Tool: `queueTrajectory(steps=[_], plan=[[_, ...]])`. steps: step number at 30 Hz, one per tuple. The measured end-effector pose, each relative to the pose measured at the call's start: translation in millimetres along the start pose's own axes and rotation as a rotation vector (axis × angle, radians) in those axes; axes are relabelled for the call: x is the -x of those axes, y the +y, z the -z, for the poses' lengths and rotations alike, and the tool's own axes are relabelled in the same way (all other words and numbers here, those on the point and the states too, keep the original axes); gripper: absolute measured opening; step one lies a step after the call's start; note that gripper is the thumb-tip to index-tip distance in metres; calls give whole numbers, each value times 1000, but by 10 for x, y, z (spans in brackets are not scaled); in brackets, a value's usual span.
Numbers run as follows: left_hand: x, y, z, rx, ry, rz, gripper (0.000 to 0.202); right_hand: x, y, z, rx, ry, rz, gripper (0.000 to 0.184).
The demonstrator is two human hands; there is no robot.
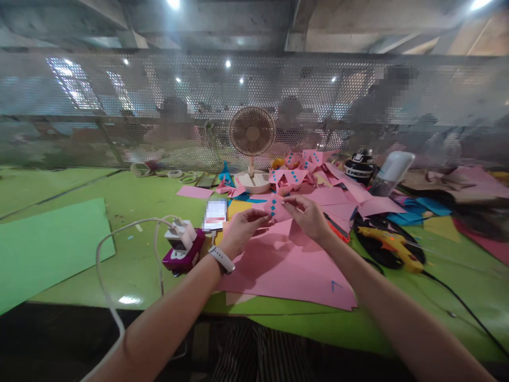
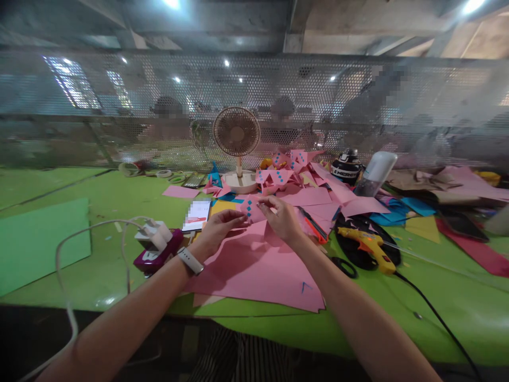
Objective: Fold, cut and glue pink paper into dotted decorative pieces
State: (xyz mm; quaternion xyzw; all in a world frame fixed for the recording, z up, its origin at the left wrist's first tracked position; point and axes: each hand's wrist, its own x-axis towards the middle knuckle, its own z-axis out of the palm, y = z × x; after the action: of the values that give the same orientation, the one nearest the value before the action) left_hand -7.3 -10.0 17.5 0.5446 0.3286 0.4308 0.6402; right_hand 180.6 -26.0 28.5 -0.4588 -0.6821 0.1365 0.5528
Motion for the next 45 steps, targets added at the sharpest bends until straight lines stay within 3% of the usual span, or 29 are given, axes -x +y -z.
queueTrajectory(steps=[5,8,12,15,19,21,27,45], plan=[[21,26,-67,118,81,-88,36,-8,62,-51,-70,67,-83,24],[22,53,-73,212,101,-35,27,-25,108,-57,-149,44,-118,24],[24,67,-66,140,9,74,27,-40,130,-32,-176,-67,-133,22],[31,64,-68,78,-49,91,29,-36,93,10,-43,-63,-43,20],[24,41,-55,106,-2,36,30,-6,-44,56,252,90,181,16],[18,27,-43,122,-2,-8,30,21,-124,49,294,69,225,16],[27,21,-43,142,-61,-41,28,81,-210,-35,353,-63,259,18],[48,45,-70,105,-63,-62,24,68,-141,-50,352,-75,217,17]])
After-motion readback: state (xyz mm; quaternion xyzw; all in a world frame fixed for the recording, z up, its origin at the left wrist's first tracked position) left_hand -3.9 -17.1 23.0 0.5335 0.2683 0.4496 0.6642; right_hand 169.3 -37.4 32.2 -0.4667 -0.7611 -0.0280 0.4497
